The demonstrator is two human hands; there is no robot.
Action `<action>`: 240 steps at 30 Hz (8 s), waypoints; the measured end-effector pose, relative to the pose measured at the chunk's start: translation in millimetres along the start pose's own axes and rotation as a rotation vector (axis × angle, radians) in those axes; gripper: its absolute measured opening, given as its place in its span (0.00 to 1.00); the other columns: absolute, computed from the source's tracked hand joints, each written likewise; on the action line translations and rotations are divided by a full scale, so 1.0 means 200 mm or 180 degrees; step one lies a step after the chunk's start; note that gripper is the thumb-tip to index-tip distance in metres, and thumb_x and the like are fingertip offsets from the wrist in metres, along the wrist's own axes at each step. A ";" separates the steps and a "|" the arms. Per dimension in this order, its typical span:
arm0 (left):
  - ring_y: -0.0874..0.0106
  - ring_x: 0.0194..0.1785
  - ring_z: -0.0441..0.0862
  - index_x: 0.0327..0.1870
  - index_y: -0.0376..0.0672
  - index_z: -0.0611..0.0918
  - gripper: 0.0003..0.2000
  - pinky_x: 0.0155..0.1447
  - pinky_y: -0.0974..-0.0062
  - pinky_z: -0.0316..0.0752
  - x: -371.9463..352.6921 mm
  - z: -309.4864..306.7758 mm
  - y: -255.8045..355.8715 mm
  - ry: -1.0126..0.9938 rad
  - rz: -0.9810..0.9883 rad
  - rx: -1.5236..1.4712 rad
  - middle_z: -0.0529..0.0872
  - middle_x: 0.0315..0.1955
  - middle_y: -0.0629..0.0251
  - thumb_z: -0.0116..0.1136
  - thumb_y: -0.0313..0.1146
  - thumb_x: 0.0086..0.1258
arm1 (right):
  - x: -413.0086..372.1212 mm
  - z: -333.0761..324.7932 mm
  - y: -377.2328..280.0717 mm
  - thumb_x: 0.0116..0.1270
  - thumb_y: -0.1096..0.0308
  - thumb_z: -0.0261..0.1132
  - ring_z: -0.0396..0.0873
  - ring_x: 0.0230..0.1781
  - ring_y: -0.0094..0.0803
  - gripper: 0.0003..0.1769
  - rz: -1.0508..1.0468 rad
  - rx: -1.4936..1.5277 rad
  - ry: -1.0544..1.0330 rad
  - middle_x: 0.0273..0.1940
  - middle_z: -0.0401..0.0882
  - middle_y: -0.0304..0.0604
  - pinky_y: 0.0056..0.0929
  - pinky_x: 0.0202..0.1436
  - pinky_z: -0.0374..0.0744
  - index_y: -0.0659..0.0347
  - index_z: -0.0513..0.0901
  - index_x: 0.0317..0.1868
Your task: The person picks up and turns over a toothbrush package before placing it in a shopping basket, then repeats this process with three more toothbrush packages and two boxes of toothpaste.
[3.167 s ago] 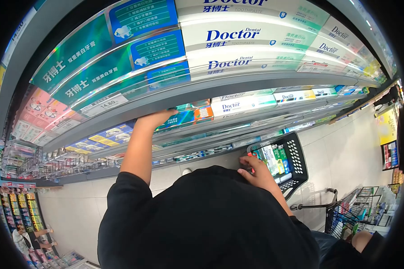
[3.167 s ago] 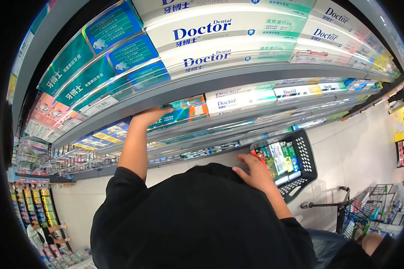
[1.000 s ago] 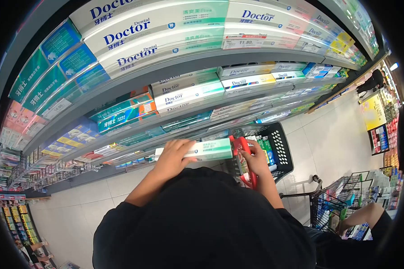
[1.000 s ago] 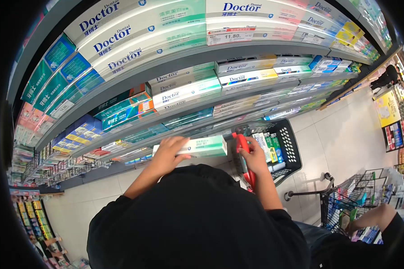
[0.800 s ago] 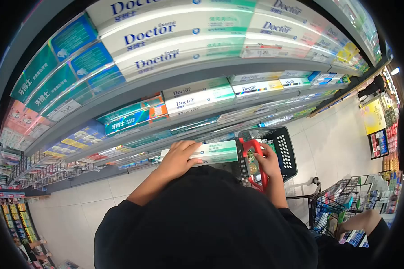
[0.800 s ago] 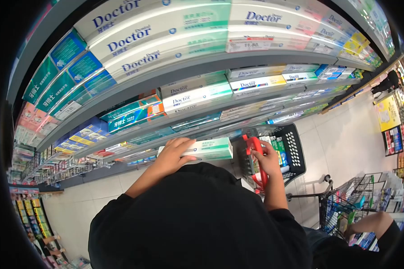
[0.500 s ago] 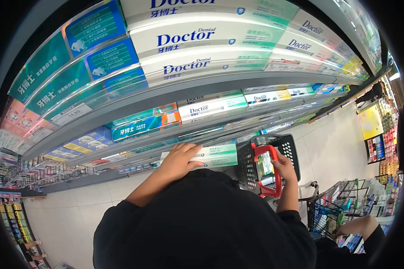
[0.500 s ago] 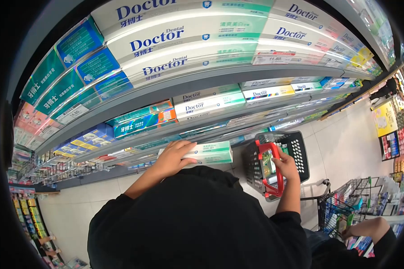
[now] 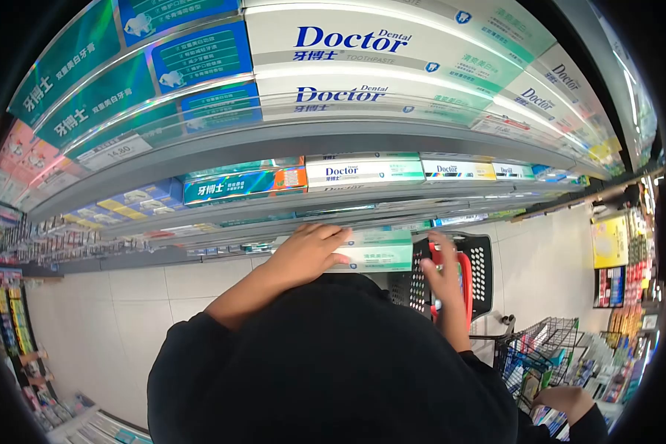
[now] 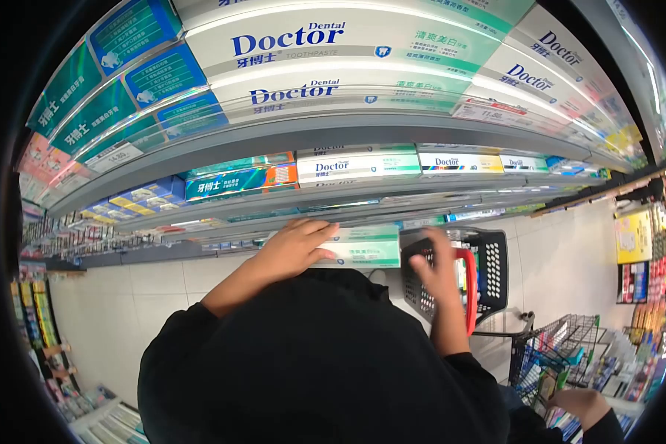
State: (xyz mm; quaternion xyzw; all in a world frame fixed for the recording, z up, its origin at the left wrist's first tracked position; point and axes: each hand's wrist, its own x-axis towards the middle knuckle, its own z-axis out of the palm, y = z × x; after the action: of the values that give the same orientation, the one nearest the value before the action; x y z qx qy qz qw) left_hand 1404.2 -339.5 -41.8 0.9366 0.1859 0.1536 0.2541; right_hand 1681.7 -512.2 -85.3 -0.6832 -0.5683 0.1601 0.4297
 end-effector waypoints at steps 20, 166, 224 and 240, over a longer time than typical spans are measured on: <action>0.70 0.56 0.75 0.69 0.38 0.58 0.31 0.56 0.72 0.72 0.18 0.14 0.42 0.1938 -0.1005 -0.3359 0.74 0.54 0.53 0.56 0.24 0.66 | 0.22 -0.29 -0.02 0.74 0.52 0.50 0.75 0.55 0.39 0.26 0.0963 0.3894 0.0318 0.56 0.74 0.49 0.36 0.57 0.75 0.66 0.66 0.60; 0.61 0.40 0.80 0.49 0.39 0.77 0.25 0.45 0.65 0.71 0.14 -0.08 0.24 -0.1791 -0.1238 -0.0973 0.83 0.34 0.56 0.64 0.51 0.60 | 0.29 -0.28 -0.06 0.47 0.79 0.67 0.61 0.65 0.43 0.23 -0.1002 0.1832 -0.1933 0.62 0.63 0.47 0.35 0.66 0.60 0.58 0.75 0.46; 0.51 0.47 0.77 0.45 0.43 0.80 0.12 0.52 0.56 0.72 0.68 0.01 -0.15 0.1611 -0.0524 0.1975 0.80 0.41 0.50 0.61 0.31 0.59 | -0.12 -0.28 0.29 0.54 0.65 0.70 0.70 0.54 0.48 0.19 0.0561 -0.0661 0.0155 0.48 0.76 0.50 0.44 0.58 0.64 0.61 0.77 0.46; 0.51 0.56 0.72 0.57 0.35 0.74 0.23 0.60 0.58 0.67 1.16 0.28 0.31 0.1156 0.0495 0.1396 0.74 0.54 0.50 0.56 0.34 0.61 | -0.20 -0.31 0.33 0.57 0.63 0.68 0.75 0.47 0.60 0.35 0.1729 -0.1228 -0.0243 0.50 0.71 0.63 0.48 0.47 0.77 0.63 0.63 0.61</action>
State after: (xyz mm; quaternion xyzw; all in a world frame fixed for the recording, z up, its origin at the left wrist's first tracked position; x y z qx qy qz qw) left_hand 1646.4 -313.4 -10.2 0.9378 0.1848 0.2939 -0.0044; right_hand 1755.8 -572.1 -111.0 -0.8720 -0.4009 0.1837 0.2125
